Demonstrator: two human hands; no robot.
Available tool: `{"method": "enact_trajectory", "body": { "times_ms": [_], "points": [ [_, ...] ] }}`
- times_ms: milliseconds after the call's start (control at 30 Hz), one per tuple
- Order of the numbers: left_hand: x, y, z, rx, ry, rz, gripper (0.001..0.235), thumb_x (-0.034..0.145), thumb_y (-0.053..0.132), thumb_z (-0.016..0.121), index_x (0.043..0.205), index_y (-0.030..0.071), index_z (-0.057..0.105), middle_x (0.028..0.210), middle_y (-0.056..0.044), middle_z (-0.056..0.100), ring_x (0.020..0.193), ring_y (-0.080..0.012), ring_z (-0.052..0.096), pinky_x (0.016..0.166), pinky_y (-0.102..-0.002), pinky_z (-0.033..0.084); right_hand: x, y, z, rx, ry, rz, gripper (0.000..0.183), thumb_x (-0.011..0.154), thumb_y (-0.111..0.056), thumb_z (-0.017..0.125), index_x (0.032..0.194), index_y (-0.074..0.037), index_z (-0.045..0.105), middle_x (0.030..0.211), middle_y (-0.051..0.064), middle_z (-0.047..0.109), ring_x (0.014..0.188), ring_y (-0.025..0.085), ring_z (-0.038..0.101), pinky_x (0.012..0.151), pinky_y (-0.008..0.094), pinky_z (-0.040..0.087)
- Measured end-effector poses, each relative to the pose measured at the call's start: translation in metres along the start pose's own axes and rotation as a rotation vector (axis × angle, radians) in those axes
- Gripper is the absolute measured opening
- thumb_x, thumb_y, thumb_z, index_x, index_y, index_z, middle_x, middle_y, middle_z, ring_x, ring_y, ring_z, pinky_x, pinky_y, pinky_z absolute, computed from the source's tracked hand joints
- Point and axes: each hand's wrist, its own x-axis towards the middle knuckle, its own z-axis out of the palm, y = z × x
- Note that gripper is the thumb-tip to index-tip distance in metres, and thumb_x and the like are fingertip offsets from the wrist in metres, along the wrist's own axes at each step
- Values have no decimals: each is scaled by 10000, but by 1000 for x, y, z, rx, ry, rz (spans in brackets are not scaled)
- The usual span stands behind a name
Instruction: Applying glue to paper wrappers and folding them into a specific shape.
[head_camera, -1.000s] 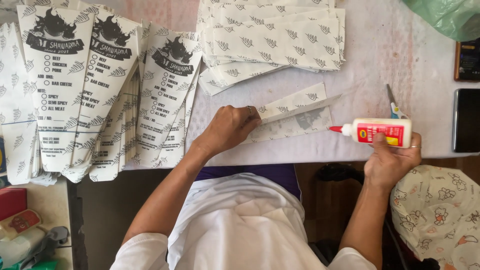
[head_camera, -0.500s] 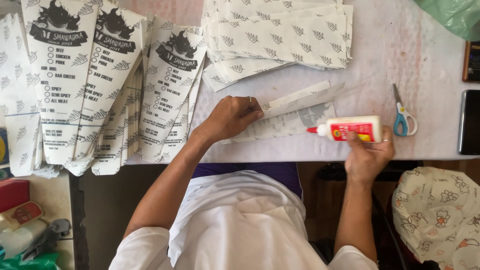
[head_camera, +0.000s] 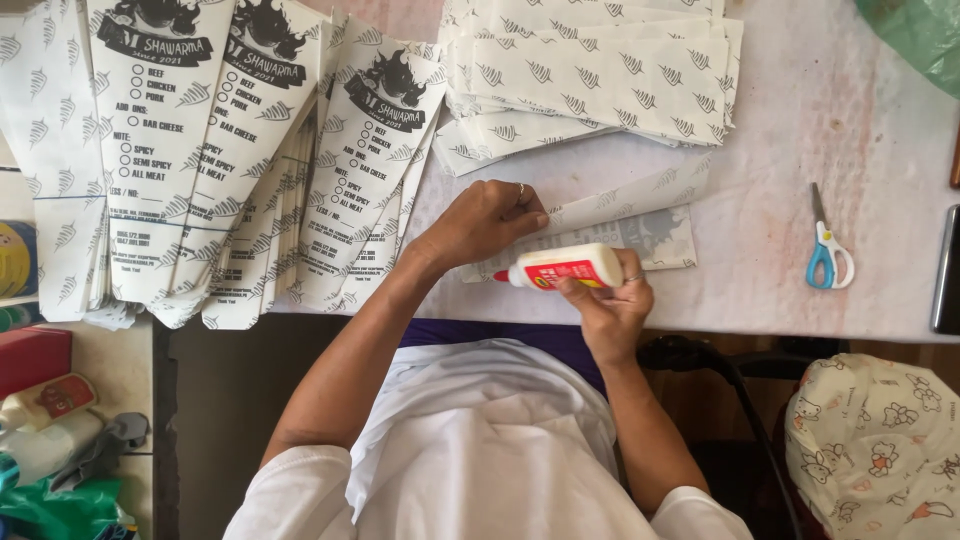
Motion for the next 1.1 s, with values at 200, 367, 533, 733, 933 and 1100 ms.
{"method": "enact_trajectory", "body": {
  "times_ms": [200, 367, 533, 733, 933, 1100],
  "points": [
    [-4, 2, 2, 0, -33, -27, 199, 961, 166, 683, 979, -12, 769, 683, -181, 709, 574, -311, 694, 594, -387, 539, -7, 27, 7, 52, -76, 19, 413, 726, 66, 893, 1031, 5, 621, 916, 174, 725, 926, 235, 726, 880, 422, 572],
    [-22, 7, 26, 312, 88, 127, 113, 949, 153, 712, 947, 64, 782, 710, -121, 752, 490, -233, 712, 525, -287, 554, 26, 11, -54, 223, 310, -3, 462, 904, -8, 746, 1318, -94, 560, 1159, 74, 658, 1064, 203, 667, 1031, 363, 530],
    [-62, 12, 64, 572, 304, 445, 54, 959, 35, 672, 930, 16, 713, 1126, -190, 706, 1089, -374, 680, 891, -443, 572, 68, -47, -139, -377, 380, 43, 211, 1078, -198, 666, 1237, -75, 604, 1082, 27, 625, 950, 111, 649, 845, 268, 559],
    [-70, -13, 82, 515, 317, 604, 142, 1017, -89, 570, 1139, -133, 627, 1331, -289, 601, 1333, -516, 520, 1164, -586, 454, 78, -65, -161, -1264, 147, -426, 321, 1035, -46, 733, 1316, 110, 729, 1177, 242, 616, 1028, 376, 594, 855, 483, 517],
    [-61, 0, 56, 650, 394, 576, 108, 944, -38, 672, 1046, -50, 707, 1181, -208, 690, 1204, -451, 622, 1002, -543, 550, 65, -75, -103, -1043, -371, -788, 34, 991, 50, 746, 988, 38, 777, 1065, 217, 746, 1006, 402, 722, 911, 487, 601],
    [-72, 4, 39, 718, 493, 535, 106, 943, -49, 663, 908, -31, 762, 1003, -166, 758, 1080, -390, 702, 940, -461, 585, 63, -60, -93, -1017, -473, -822, 61, 912, 29, 794, 954, -13, 809, 1038, 159, 789, 995, 374, 763, 873, 448, 640]
  ]
}}
